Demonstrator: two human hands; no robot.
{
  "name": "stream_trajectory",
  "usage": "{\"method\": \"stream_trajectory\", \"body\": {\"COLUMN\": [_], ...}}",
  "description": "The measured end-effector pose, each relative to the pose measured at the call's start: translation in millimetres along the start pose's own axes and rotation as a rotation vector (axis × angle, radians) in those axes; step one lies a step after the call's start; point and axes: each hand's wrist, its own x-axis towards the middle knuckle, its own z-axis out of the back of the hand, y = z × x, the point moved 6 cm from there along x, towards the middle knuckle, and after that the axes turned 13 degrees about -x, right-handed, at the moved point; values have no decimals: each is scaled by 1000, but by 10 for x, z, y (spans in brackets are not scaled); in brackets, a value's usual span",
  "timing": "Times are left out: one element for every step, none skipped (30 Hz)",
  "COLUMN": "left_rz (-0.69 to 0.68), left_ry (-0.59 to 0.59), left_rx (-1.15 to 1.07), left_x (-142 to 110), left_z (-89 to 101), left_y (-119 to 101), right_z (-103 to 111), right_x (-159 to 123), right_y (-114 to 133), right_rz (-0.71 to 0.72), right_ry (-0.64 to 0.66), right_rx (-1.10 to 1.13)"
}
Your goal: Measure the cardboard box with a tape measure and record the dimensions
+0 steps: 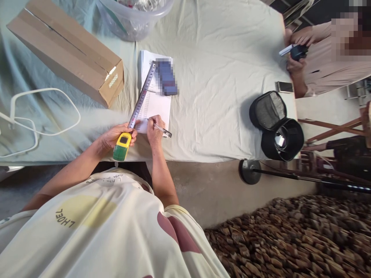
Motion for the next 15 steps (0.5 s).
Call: {"method": "stream_trajectory", "body": {"left_rz": [1,3,3,3,2,0,0,0,2,3,3,4,4,5,5], "left_ry": [-2,-4,-5,-5,-4,-4,-5,-8,-13,-18,-23,-26,-27,-24,-18], "left_rx": [1,3,3,2,0,-3,-4,-5,-4,-3,-2,0,1,3,5], "left_x": [2,3,3,2,1,-1,-3,-5,-7,-9,-11,-14,-17,-19,-22], "left_z": [3,5,5,4,1,-1,-3,-4,-5,-5,-5,-7,-10,-14,-21], "left_y": [0,0,-1,-3,-5,-7,-8,-8,-8,-7,-6,-6,-4,-3,-1], "right_z": [-3,-3,-3,-3,-4,-7,-9,-10,-9,-4,2,8,10,11,14], "right_x": [2,4,6,7,8,9,9,10,9,8,7,5,1,-3,-8], "right_y": [0,-2,-5,-7,-9,-9,-8,-6,-5,-6,-6,-5,-1,5,7], "right_rz": [-4,-10,-17,-23,-25,-23,-18,-12,-9,-8,-8,-6,-3,-1,-5], "right_ry": [1,-2,-5,-7,-6,-3,0,1,-1,-6,-13,-17,-13,-5,2], "right_rx": [-3,-6,-7,-8,-8,-7,-5,-5,-5,-6,-7,-7,-1,12,35]}}
